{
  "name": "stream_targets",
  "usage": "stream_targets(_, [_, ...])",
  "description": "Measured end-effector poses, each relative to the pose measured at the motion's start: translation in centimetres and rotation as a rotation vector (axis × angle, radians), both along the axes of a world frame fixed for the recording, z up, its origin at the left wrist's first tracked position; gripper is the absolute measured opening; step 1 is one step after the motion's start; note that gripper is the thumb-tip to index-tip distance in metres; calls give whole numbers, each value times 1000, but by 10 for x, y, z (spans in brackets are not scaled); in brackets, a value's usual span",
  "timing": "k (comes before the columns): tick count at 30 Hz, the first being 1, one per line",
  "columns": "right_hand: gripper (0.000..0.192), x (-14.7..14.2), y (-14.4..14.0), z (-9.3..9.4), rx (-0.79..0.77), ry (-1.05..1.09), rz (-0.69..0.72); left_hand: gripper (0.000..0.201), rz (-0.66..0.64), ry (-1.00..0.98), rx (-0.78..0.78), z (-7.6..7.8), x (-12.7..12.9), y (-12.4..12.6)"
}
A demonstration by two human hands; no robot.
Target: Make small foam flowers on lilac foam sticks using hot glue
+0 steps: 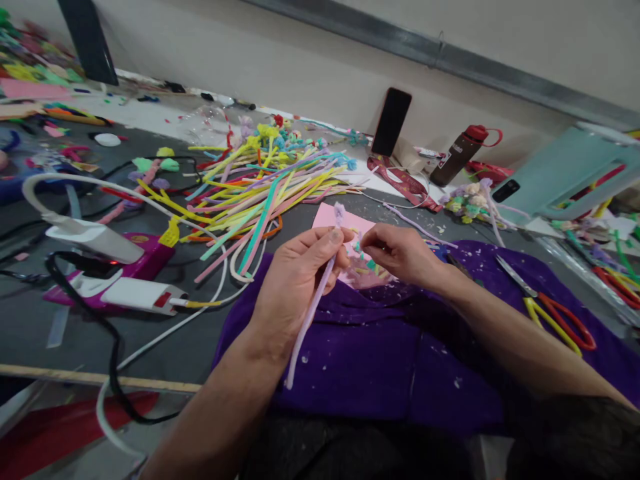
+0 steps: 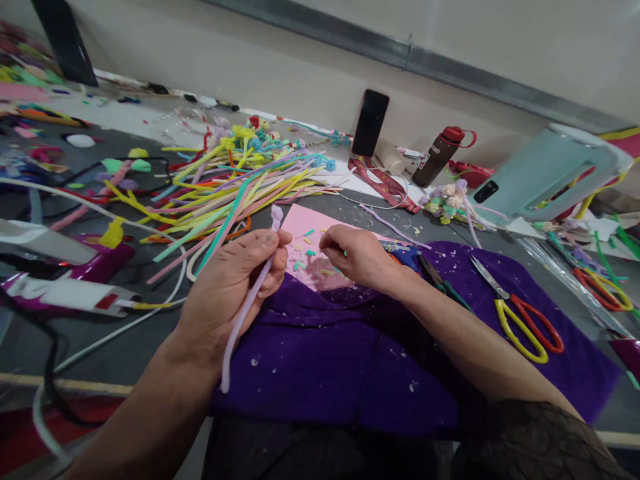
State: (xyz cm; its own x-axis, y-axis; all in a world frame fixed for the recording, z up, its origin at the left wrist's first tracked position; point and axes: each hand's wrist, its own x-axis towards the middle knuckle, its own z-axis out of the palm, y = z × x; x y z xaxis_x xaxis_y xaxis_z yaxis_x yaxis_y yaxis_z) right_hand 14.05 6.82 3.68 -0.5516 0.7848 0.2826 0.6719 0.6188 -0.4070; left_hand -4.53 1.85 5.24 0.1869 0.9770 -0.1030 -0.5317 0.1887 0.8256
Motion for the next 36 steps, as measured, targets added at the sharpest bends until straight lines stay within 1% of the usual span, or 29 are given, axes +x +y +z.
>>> stream_targets(2, [12, 4, -5, 1, -90, 165, 1, 15, -7, 9, 0, -2, 1, 1])
stream_targets(4, [13, 6, -10, 1, -270, 349, -24, 16, -30, 20, -9, -4, 2, 3])
stream_targets(7, [16, 8, -17, 3, -546, 586, -76, 16, -98, 53, -37, -7, 5, 4])
stream_targets(9, [15, 9, -22, 4, -648, 699, -97, 16, -134, 88, -52, -9, 8, 5])
stream_targets(12, [13, 11, -28, 7, -733, 799, -126, 18, -165, 149, -52, -10, 13, 4])
stream_targets(15, [14, 13, -36, 8, -745, 824, -143, 19, -207, 208, -39, -13, 16, 3])
stream_targets(18, [15, 12, -44, 7, -709, 816, -132, 23, -266, 254, -28, -18, 18, 3])
stream_targets(20, [15, 10, -49, 7, -684, 784, -127, 24, -292, 248, -14, -22, 19, 3])
stream_targets(23, [17, 8, -53, 8, -642, 720, -139, 23, -298, 232, -15, -26, 20, 3])
stream_targets(28, [16, 8, -53, 8, -561, 689, -146, 22, -332, 268, -20, -25, 22, 3])
stream_targets(30, [13, 8, -53, 8, -550, 691, -145, 22, -330, 316, -18, -23, 23, 2])
stream_targets(33, [11, 10, -53, 7, -561, 706, -118, 23, -308, 423, 2, -21, 24, 1])
stream_targets(36, [12, 13, -51, 7, -647, 733, -65, 25, -306, 479, 27, -21, 25, 2])
